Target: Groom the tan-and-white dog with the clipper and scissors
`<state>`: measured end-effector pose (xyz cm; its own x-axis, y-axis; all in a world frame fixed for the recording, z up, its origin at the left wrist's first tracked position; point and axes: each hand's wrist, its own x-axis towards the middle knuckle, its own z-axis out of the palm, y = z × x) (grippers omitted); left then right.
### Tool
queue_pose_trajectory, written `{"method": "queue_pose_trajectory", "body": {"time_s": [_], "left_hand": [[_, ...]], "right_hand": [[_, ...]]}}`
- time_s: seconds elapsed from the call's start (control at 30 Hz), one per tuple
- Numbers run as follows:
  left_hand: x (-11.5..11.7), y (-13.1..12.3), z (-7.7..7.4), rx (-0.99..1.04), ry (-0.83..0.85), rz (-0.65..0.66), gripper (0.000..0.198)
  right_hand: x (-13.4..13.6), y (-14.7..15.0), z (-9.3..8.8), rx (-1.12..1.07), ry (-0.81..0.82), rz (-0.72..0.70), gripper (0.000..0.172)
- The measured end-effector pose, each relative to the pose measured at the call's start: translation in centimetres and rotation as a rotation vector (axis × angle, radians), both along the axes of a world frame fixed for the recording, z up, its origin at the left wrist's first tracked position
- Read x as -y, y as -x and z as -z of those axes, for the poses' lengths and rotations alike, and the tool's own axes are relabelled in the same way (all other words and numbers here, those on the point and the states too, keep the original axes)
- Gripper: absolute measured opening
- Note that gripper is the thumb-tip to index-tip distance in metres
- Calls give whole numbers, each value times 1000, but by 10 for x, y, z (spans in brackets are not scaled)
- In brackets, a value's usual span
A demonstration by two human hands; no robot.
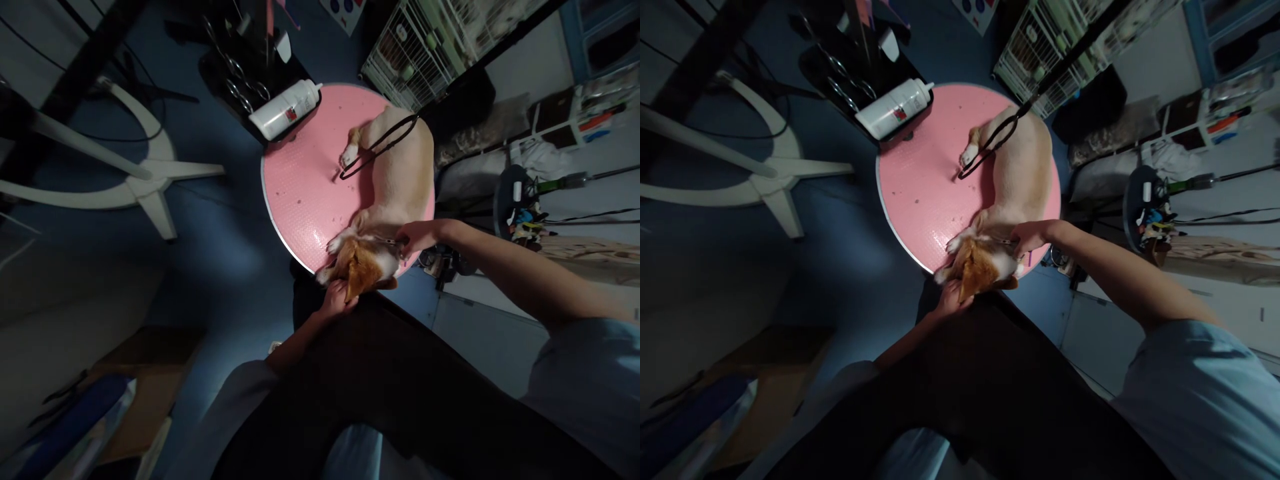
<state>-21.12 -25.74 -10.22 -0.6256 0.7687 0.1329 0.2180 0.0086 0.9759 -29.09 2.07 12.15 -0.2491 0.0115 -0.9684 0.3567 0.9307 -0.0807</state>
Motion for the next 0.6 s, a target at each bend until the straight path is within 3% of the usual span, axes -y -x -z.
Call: {"method": "queue_pose_trajectory", "body": {"time_s": [0.17,0.37,0.5,0.6], "left_hand": [[-2,2,-3,-9,8,-58,13],[1,8,-5,-24,30,-100,9],[-3,32,-8,-23,48,-185,11],[-13,61,-20,7,71,-294,15]], "right_hand": [[4,-5,-2,-13,-99,-111,16],[-7,-13,7,-70,-128,-46,20],[-17,-20,17,-79,-111,-11,18],[-21,-32,13,-191,-134,32,26]]}}
